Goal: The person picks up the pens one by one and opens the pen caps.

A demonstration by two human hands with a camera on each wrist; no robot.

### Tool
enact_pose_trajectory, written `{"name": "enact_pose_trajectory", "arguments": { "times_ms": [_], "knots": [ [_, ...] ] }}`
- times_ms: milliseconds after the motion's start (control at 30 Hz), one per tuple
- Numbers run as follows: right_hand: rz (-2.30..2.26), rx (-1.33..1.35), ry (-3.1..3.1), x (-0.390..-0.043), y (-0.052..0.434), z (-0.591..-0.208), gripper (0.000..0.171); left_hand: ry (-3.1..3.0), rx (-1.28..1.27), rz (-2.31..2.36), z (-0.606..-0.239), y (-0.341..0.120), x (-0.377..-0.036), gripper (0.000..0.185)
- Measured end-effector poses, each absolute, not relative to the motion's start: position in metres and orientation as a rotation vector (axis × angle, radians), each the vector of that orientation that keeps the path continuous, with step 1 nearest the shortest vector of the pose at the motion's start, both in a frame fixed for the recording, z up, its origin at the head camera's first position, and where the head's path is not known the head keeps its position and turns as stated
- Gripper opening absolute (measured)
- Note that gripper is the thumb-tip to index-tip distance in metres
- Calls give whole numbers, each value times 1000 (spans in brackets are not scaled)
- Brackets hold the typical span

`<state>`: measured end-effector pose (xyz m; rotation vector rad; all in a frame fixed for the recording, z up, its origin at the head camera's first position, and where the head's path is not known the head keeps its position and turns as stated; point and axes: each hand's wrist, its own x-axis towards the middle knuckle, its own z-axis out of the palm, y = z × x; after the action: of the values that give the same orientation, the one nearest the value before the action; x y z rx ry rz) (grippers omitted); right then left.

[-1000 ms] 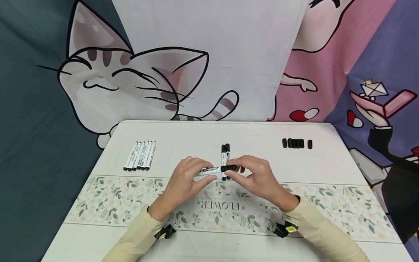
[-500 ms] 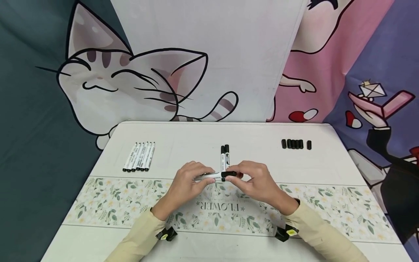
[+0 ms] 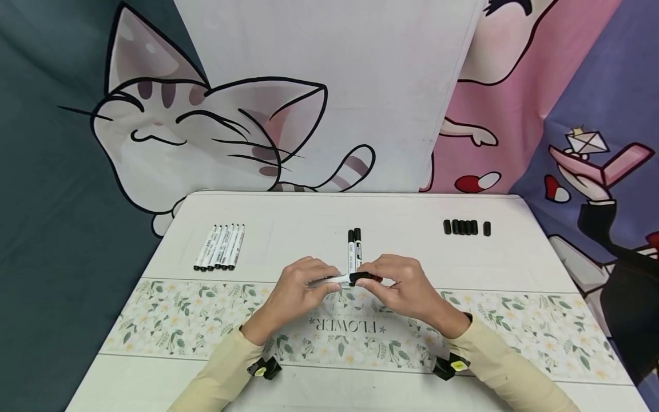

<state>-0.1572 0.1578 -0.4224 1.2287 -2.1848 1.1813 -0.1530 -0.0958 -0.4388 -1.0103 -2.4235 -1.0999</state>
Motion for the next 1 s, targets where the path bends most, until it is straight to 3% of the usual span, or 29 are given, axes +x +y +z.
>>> {"name": "enact_pose_trajectory", "arguments": {
  "times_ms": [367, 833, 1000],
  "knots": [
    [1134, 1270, -2188, -160, 162, -425, 14, -2470, -1063, -1144, -439, -96, -157, 20],
    [1209, 1130, -2055, -164, 169, -412, 13, -2396, -904, -1120, -430, -113, -155, 18],
    [1245, 1027, -2113, -166, 175, -411, 28, -2458, -831, -1097, -429, -126, -157, 19]
  ]
}}
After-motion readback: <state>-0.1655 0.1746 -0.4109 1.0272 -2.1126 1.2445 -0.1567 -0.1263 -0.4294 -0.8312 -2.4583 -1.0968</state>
